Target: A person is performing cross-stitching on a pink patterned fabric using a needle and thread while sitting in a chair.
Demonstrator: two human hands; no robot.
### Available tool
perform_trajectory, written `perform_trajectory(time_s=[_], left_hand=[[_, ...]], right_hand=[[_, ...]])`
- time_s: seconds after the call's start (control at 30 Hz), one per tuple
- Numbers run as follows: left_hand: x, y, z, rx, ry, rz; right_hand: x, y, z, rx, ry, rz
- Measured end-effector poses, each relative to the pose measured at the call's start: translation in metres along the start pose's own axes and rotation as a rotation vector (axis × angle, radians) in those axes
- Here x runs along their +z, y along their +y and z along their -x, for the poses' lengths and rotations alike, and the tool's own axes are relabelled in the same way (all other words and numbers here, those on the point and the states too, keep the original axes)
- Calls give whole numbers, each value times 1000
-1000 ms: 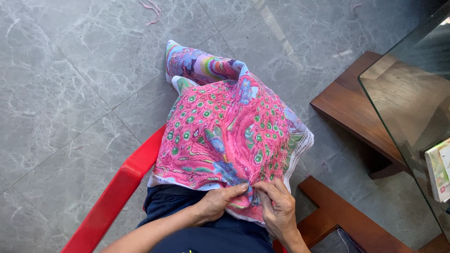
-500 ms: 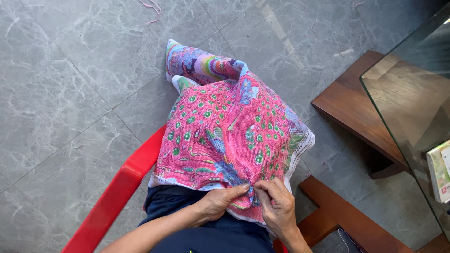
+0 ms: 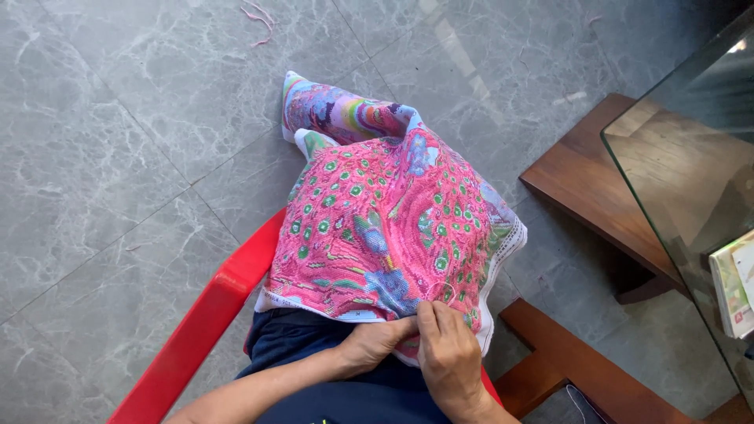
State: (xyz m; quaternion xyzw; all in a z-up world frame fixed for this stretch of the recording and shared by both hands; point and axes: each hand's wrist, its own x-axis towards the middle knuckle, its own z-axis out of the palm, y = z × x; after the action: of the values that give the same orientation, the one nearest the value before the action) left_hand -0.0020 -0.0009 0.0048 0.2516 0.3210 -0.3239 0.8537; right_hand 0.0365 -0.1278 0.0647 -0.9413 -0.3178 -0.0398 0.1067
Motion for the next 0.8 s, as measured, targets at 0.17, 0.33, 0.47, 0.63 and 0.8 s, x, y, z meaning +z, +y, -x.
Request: perform_trajectory(time_s=[0.17, 0.33, 0.47, 0.63, 0.8], left_hand=[[8, 10, 5, -42, 166, -109], [-4, -2, 1, -192, 312, -151], [-14, -11, -9, -165, 124, 8], [-16, -11, -10, -191, 53, 40], [-17, -8, -9, -194, 35, -79]], right_hand=[[-16, 2, -24, -114, 152, -92], [-12, 8, -3, -168, 133, -477], [-23, 3, 10, -122, 22, -792], [-58, -14, 9, 129, 22, -1212], [-45, 21, 23, 263, -89, -934]])
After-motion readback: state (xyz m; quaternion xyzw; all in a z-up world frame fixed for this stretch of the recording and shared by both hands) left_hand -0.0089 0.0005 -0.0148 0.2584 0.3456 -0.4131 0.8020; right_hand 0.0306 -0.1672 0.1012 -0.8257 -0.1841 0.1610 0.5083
